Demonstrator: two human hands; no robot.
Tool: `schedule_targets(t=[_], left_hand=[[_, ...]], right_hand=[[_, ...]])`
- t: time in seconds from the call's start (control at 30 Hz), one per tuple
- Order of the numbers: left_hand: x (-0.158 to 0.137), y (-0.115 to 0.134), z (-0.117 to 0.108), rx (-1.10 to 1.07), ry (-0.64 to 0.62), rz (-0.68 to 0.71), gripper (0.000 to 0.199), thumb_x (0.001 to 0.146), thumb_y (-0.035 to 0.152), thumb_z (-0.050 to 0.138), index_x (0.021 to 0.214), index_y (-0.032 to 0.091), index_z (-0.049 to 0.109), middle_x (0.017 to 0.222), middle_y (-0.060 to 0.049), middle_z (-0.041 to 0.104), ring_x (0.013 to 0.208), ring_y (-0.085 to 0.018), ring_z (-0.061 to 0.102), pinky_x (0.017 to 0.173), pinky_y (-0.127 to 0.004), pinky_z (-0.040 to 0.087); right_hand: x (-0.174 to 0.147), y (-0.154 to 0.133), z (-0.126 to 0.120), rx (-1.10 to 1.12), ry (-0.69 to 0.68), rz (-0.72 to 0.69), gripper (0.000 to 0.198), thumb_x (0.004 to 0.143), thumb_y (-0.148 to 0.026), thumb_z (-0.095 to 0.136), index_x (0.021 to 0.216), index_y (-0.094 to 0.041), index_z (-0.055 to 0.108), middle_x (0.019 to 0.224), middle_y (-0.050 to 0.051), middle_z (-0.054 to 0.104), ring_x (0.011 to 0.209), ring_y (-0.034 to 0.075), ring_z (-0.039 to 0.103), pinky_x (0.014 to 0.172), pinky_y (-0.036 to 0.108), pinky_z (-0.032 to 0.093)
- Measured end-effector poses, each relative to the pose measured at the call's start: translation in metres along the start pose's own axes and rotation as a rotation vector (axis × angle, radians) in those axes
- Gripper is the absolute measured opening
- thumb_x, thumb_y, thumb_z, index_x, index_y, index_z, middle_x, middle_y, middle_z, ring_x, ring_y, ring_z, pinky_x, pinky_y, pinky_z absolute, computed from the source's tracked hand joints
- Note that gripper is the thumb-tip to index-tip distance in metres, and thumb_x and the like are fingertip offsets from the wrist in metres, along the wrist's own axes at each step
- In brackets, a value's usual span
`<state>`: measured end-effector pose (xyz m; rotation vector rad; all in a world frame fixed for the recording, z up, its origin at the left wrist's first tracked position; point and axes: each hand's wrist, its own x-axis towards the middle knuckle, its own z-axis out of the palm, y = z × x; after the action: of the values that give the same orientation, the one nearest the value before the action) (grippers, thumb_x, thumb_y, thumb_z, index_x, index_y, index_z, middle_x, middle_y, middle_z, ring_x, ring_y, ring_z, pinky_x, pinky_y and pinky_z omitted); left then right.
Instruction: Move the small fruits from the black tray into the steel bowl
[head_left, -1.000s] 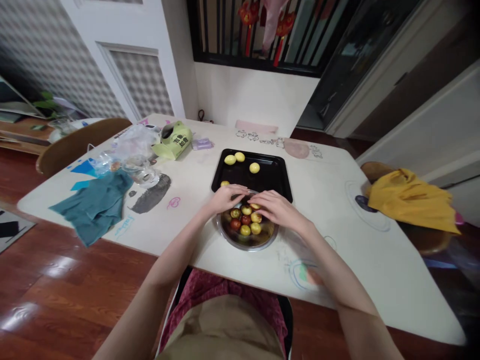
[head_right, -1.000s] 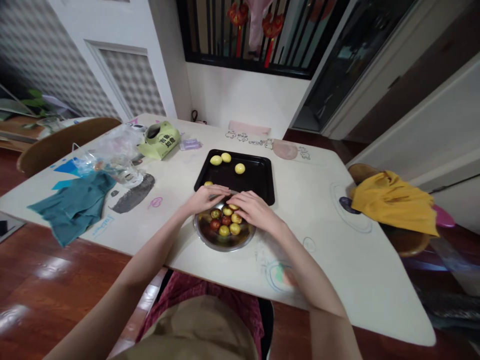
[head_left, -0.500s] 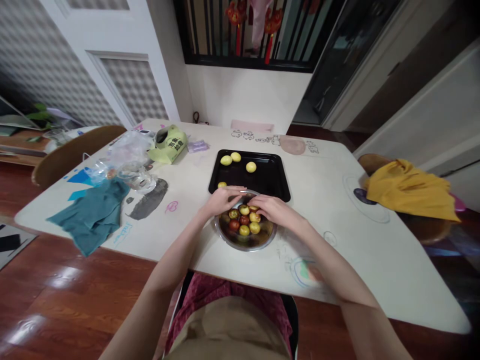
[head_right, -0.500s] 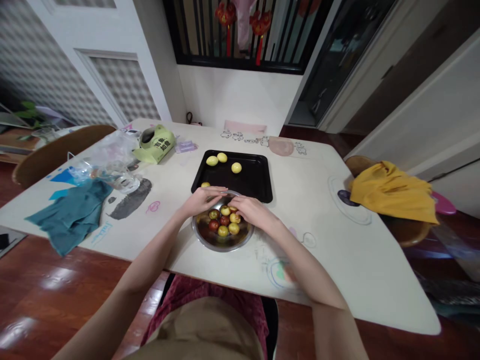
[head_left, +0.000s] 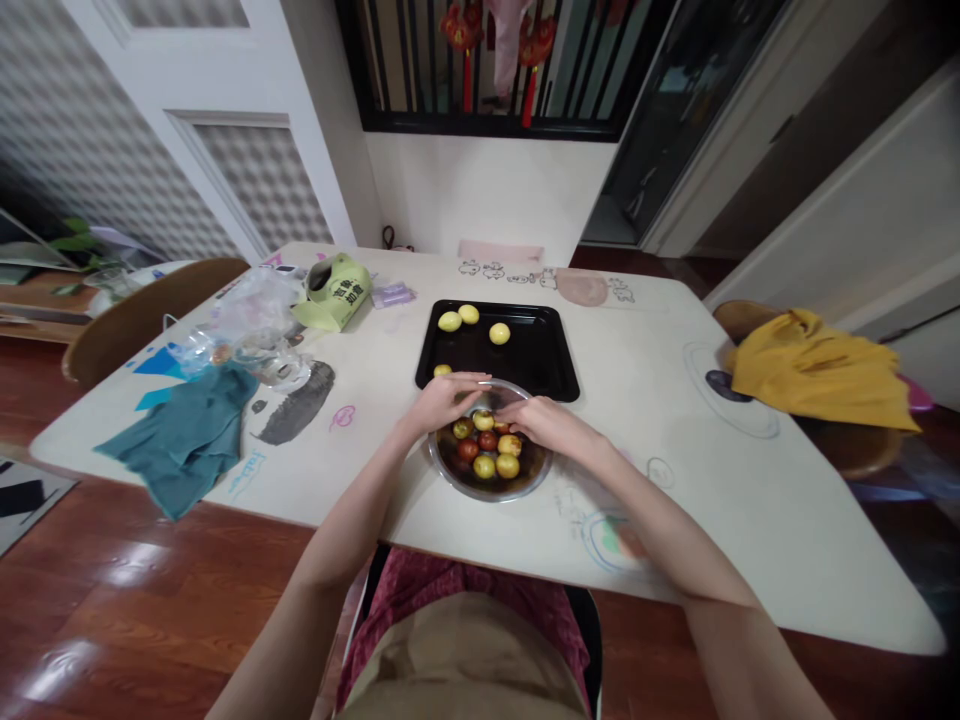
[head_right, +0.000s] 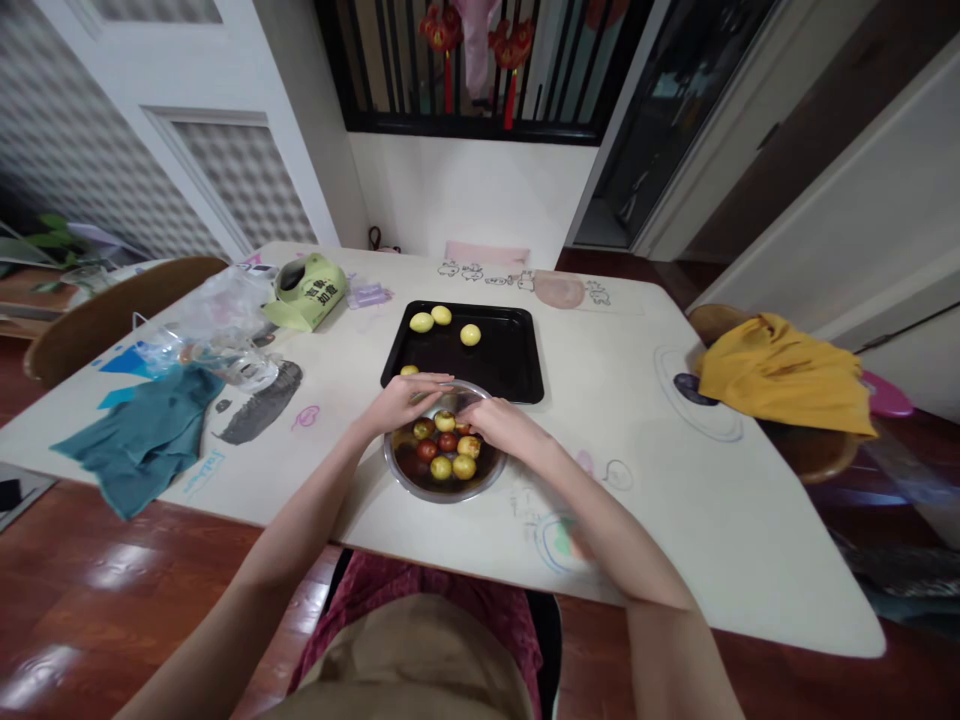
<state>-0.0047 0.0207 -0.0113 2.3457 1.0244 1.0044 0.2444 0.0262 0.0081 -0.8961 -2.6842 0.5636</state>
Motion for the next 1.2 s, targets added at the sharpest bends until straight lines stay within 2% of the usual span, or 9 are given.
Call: schedule_targets(t=[0.3, 0.43, 0.5, 0.6, 0.73, 0.83, 0.97, 1.07, 1.2], left_hand=[[0.0, -0.001, 0.001, 0.003, -0.002, -0.007, 0.03, 0.104, 0.028, 0.057, 0.12, 0.018, 0.081, 0.135, -0.011, 0.075, 0.127, -0.027, 0.073, 0.112, -0.043, 0.059], [0.0, -0.001, 0.002, -0.02, 0.009, -0.013, 0.03, 0.104, 0.028, 0.058, 0.12, 0.019, 0.08, 0.135, -0.011, 0.076, 0.126, -0.026, 0.074, 0.112, -0.043, 0.059], [0.0, -0.001, 0.003, -0.023, 0.008, -0.01, 0.03, 0.104, 0.028, 0.057, 0.123, 0.02, 0.08, 0.134, -0.01, 0.076, 0.127, -0.026, 0.073, 0.113, -0.042, 0.058], [0.0, -0.002, 0.004, -0.005, 0.008, -0.006, 0.03, 0.104, 0.028, 0.058, 0.123, 0.021, 0.08, 0.134, -0.009, 0.076, 0.127, -0.025, 0.073, 0.113, -0.042, 0.058], [0.0, -0.003, 0.006, 0.022, 0.014, 0.0, 0.029, 0.103, 0.026, 0.058, 0.12, 0.021, 0.081, 0.134, -0.009, 0.076, 0.125, -0.025, 0.074, 0.112, -0.04, 0.059], [-0.001, -0.004, 0.006, 0.03, 0.018, 0.002, 0.029, 0.104, 0.026, 0.058, 0.12, 0.02, 0.081, 0.133, -0.01, 0.077, 0.125, -0.025, 0.074, 0.111, -0.04, 0.059], [-0.001, -0.001, 0.006, 0.032, 0.02, -0.001, 0.029, 0.104, 0.026, 0.058, 0.122, 0.02, 0.08, 0.134, -0.01, 0.076, 0.127, -0.024, 0.073, 0.112, -0.039, 0.059], [-0.001, 0.001, 0.006, 0.043, 0.016, -0.002, 0.03, 0.105, 0.026, 0.056, 0.122, 0.02, 0.079, 0.135, -0.01, 0.076, 0.127, -0.024, 0.073, 0.112, -0.039, 0.059], [-0.001, 0.003, 0.004, 0.041, 0.015, 0.005, 0.03, 0.106, 0.025, 0.055, 0.123, 0.019, 0.079, 0.135, -0.01, 0.075, 0.128, -0.024, 0.073, 0.112, -0.038, 0.059]], right_hand=[[-0.001, -0.003, -0.006, -0.08, -0.107, -0.091, 0.035, 0.089, -0.001, 0.059, 0.105, -0.023, 0.082, 0.118, 0.006, 0.082, 0.112, 0.026, 0.077, 0.096, 0.034, 0.06], [-0.002, -0.003, -0.016, -0.15, -0.116, -0.086, 0.029, 0.092, -0.006, 0.064, 0.108, -0.024, 0.081, 0.115, 0.006, 0.082, 0.108, 0.025, 0.077, 0.091, 0.032, 0.059], [-0.001, -0.004, -0.029, -0.165, -0.071, -0.085, 0.026, 0.096, -0.012, 0.064, 0.111, -0.025, 0.081, 0.114, 0.006, 0.082, 0.106, 0.024, 0.077, 0.091, 0.032, 0.059], [0.009, -0.002, -0.054, -0.136, 0.101, -0.092, 0.026, 0.103, -0.02, 0.058, 0.116, -0.024, 0.08, 0.115, 0.007, 0.081, 0.105, 0.024, 0.076, 0.094, 0.035, 0.059], [0.043, 0.015, -0.071, -0.079, 0.296, -0.108, 0.028, 0.106, -0.026, 0.054, 0.118, -0.023, 0.08, 0.118, 0.009, 0.079, 0.11, 0.026, 0.075, 0.101, 0.04, 0.059], [0.071, 0.043, -0.058, -0.122, 0.336, -0.078, 0.034, 0.103, -0.02, 0.054, 0.13, -0.022, 0.075, 0.134, 0.011, 0.074, 0.126, 0.028, 0.069, 0.111, 0.047, 0.055], [0.089, 0.087, -0.029, -0.243, 0.256, -0.011, 0.064, 0.094, -0.009, 0.058, 0.156, -0.022, 0.054, 0.165, 0.014, 0.049, 0.153, 0.032, 0.046, 0.123, 0.056, 0.044], [0.092, 0.111, -0.016, -0.304, 0.212, 0.019, 0.072, 0.093, -0.006, 0.056, 0.163, -0.019, 0.043, 0.172, 0.016, 0.036, 0.16, 0.032, 0.035, 0.124, 0.055, 0.043], [0.098, 0.125, -0.006, -0.317, 0.169, -0.001, 0.075, 0.095, -0.005, 0.051, 0.166, -0.023, 0.036, 0.174, 0.012, 0.033, 0.161, 0.03, 0.032, 0.124, 0.053, 0.043]])
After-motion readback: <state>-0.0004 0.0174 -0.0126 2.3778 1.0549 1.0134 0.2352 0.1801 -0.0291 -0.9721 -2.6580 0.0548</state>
